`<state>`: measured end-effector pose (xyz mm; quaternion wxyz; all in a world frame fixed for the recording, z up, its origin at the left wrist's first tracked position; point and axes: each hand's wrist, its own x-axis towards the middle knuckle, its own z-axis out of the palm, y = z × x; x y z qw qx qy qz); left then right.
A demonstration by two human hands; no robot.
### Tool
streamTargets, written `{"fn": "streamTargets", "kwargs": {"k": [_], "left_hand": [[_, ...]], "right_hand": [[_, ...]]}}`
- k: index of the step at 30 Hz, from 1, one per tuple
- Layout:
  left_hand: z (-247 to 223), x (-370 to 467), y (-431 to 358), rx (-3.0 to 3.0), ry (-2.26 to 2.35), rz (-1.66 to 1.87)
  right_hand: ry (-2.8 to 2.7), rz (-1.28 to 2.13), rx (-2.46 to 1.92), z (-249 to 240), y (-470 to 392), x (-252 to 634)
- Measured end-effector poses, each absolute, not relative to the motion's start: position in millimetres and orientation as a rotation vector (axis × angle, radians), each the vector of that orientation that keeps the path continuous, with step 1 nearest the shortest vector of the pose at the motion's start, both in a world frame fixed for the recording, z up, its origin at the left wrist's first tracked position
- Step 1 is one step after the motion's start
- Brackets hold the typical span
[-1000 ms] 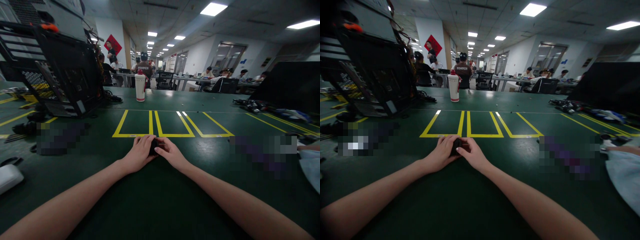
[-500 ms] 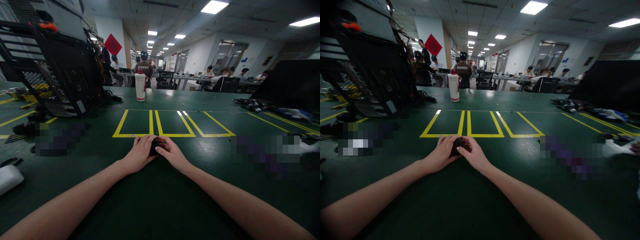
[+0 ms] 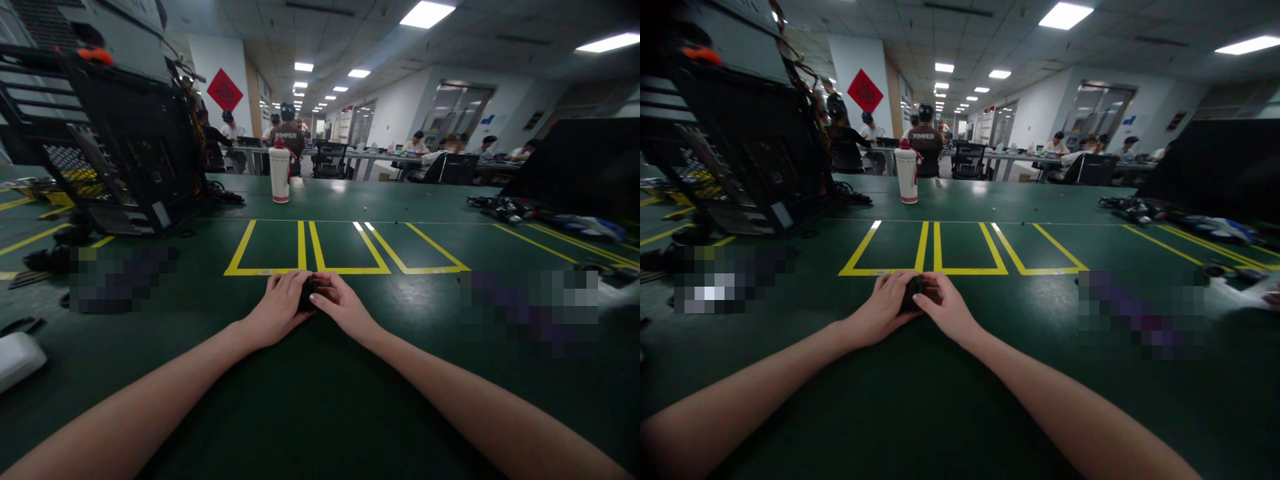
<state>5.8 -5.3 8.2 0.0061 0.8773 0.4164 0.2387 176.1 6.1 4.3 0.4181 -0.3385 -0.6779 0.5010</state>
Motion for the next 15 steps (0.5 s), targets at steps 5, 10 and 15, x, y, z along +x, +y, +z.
{"fn": "streamTargets", "kwargs": {"k": [5, 10, 15], "left_hand": [[9.3, 6.6, -6.4, 2.758, 1.304, 0.743], [10.3, 6.4, -7.5, 2.773, 1.305, 0.733], [9.5, 6.7, -6.3, 2.759, 1.307, 0.736]], "right_hand": [[-1.694, 1.304, -0.846, 3.9, 5.0, 175.7], [-1.673, 1.287, -0.79, 5.3, 2.5, 174.9], [-1.686, 1.267, -0.806, 5.2, 4.9, 175.2]]}}
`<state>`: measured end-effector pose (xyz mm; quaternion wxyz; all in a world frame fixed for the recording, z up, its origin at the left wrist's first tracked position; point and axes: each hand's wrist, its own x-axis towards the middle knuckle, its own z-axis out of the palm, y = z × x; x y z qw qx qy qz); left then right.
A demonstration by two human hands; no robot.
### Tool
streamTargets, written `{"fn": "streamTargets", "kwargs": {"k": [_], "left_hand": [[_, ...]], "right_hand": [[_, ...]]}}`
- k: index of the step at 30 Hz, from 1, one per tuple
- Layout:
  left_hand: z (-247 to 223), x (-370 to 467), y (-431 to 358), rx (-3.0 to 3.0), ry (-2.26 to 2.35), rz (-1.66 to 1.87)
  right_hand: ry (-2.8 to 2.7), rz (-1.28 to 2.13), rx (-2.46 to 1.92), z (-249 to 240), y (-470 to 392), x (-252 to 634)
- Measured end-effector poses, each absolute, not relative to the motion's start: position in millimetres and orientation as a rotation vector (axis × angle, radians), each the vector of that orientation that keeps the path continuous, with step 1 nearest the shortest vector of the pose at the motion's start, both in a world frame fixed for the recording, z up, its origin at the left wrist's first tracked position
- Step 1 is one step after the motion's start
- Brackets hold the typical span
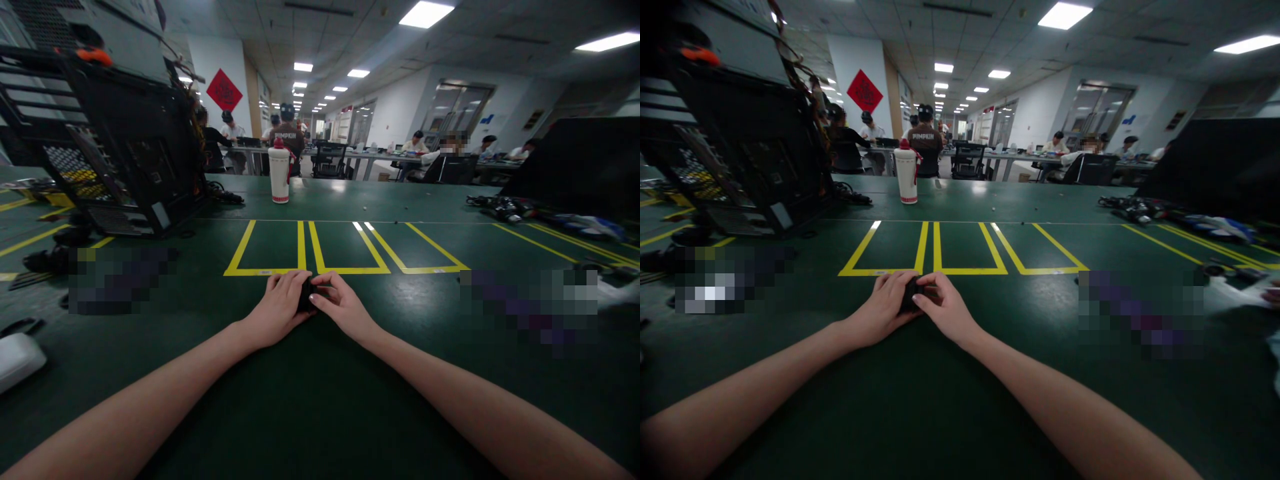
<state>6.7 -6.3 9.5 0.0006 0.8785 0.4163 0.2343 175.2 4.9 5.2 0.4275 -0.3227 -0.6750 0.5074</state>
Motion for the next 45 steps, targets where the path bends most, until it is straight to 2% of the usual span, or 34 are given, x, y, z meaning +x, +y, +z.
{"fn": "streamTargets", "kwargs": {"k": [45], "left_hand": [[8.8, 7.5, -6.3, 2.755, 1.297, 0.772]], "right_hand": [[-1.669, 1.356, -0.818, 6.1, 4.0, 176.0]]}}
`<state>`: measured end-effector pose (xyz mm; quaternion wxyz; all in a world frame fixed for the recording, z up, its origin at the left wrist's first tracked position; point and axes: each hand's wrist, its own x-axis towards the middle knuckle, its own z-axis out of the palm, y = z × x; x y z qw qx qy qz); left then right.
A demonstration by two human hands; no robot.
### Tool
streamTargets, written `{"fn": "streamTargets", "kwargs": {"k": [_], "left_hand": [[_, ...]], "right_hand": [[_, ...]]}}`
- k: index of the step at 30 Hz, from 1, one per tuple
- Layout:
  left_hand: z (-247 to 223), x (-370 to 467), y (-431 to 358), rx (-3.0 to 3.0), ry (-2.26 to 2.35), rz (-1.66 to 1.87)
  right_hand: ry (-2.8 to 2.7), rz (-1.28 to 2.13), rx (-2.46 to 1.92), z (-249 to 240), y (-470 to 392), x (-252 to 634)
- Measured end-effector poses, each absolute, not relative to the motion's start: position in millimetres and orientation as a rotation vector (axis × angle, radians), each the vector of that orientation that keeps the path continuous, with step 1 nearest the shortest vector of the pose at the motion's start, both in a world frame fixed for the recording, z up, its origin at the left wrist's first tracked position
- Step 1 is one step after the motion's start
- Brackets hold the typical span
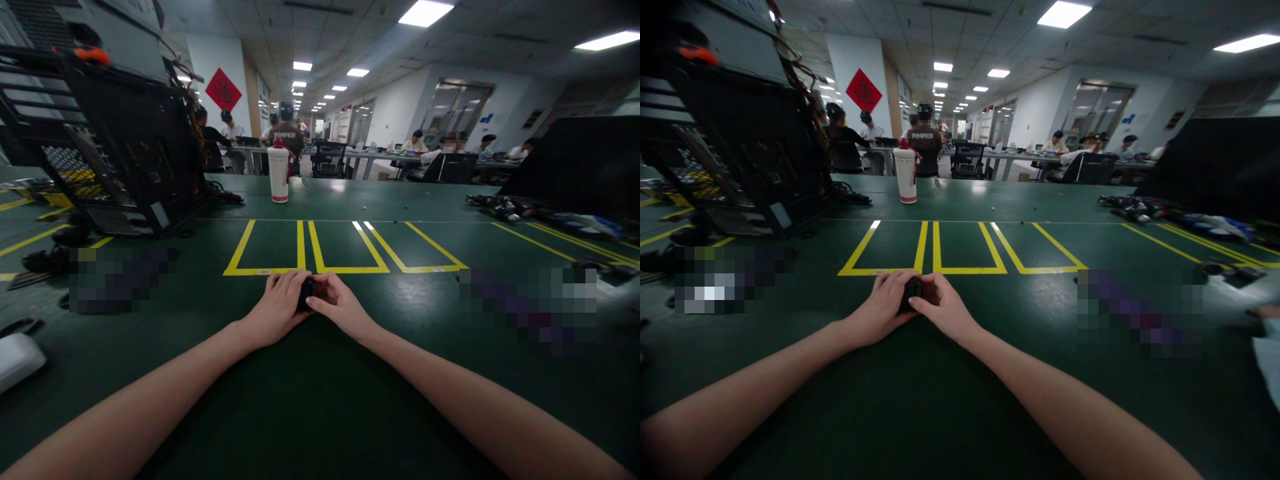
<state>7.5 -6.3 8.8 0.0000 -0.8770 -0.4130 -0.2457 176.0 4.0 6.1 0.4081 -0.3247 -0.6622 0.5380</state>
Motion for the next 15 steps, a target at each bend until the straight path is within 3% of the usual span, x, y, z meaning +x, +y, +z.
{"fn": "streamTargets", "kwargs": {"k": [15], "left_hand": [[8.9, 7.0, -5.9, -2.759, -1.302, -0.754]], "right_hand": [[-1.663, 1.333, -0.839, 6.1, 4.2, 176.0]]}}
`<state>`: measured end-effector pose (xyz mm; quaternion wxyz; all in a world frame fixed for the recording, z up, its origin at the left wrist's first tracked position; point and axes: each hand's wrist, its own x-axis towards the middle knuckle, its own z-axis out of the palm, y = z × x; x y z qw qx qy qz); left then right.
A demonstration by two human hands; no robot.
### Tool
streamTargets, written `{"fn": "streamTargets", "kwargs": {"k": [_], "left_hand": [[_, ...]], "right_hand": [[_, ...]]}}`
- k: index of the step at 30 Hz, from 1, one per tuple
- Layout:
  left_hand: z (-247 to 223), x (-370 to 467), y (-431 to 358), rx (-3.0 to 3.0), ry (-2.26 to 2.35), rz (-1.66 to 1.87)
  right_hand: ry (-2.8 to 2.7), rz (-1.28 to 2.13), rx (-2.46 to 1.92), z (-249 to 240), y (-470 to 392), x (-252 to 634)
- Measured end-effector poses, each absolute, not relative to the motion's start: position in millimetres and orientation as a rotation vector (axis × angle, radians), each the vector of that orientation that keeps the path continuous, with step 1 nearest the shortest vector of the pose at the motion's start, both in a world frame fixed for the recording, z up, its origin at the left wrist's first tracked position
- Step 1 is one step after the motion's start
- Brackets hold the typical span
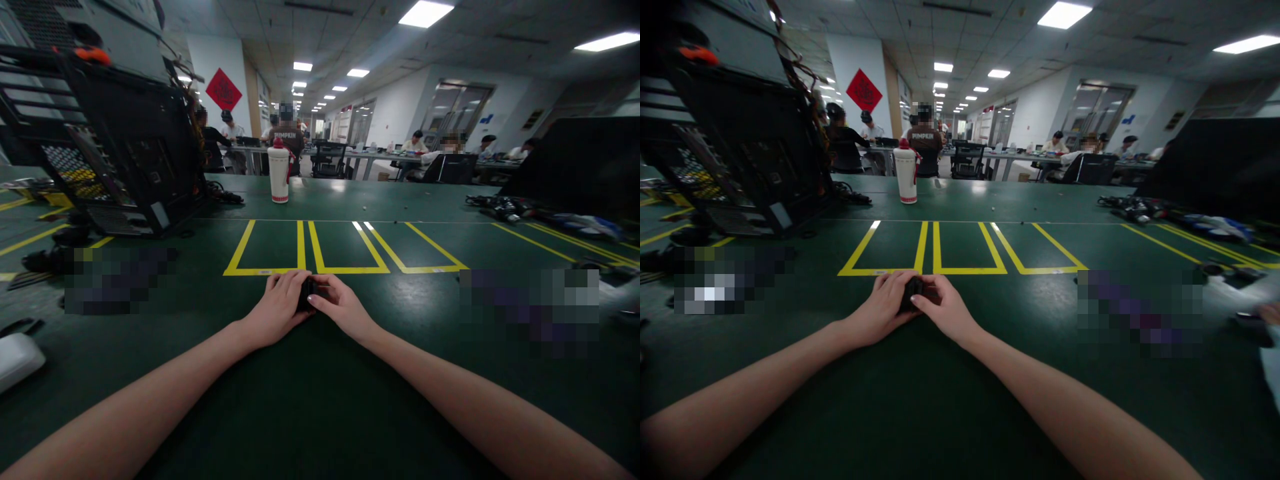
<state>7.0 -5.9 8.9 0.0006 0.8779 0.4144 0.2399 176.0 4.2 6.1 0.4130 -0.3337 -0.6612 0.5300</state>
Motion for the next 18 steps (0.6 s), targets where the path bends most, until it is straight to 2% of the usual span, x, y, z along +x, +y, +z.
{"fn": "streamTargets", "kwargs": {"k": [7, 18], "left_hand": [[5.5, 7.0, -3.7, 2.778, 1.312, 0.766], [9.0, 7.1, -6.5, 2.747, 1.326, 0.722]], "right_hand": [[-1.639, 1.338, -0.739, 2.3, 4.2, 174.6], [-1.673, 1.345, -0.815, 2.5, 5.9, 176.5]]}}
